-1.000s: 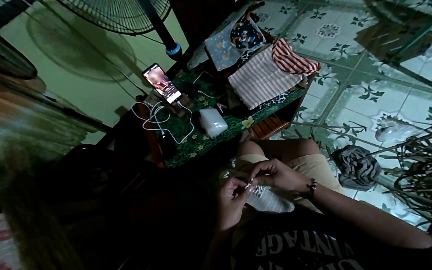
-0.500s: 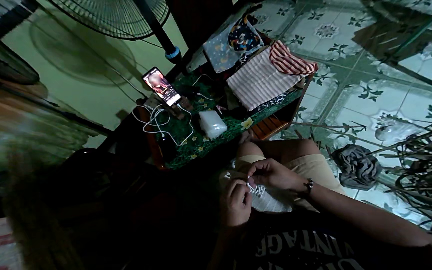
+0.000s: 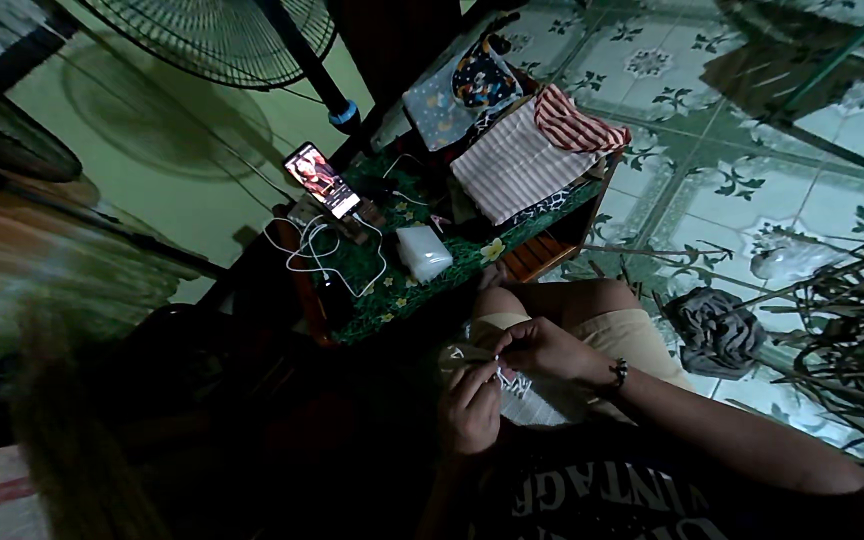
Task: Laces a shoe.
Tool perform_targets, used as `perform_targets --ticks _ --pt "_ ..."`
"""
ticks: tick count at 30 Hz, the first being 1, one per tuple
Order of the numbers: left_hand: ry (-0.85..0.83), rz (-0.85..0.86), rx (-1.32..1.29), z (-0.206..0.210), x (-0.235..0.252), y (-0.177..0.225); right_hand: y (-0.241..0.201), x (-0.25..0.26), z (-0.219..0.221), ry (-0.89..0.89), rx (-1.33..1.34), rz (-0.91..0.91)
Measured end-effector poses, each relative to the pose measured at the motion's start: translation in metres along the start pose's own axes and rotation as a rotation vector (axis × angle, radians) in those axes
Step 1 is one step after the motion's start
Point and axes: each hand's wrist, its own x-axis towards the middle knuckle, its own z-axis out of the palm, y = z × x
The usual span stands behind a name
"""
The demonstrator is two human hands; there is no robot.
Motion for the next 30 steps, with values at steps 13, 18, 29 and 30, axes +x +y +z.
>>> perform_targets --ticks 13,18,29,30 --pt "-0.119 -0.094 0.018 -0.014 0.009 0.009 -0.004 -0.018 0.009 0.015 -0.555 -0.283" --pt "-0.203 -0.410 -0.336 -0.020 0.011 0.012 0.000 -0.019 0.007 0.055 -0.632 -0.365" --pt "-0.371 -0.877 -0.882 -0.036 0.021 0.003 0.011 -0.018 0.003 0.051 -0.371 -0.400" --pt "-0.351 -0.895 -0.902 -0.035 0.020 0.002 0.011 -0.018 0.002 0.077 -0.399 -0.405"
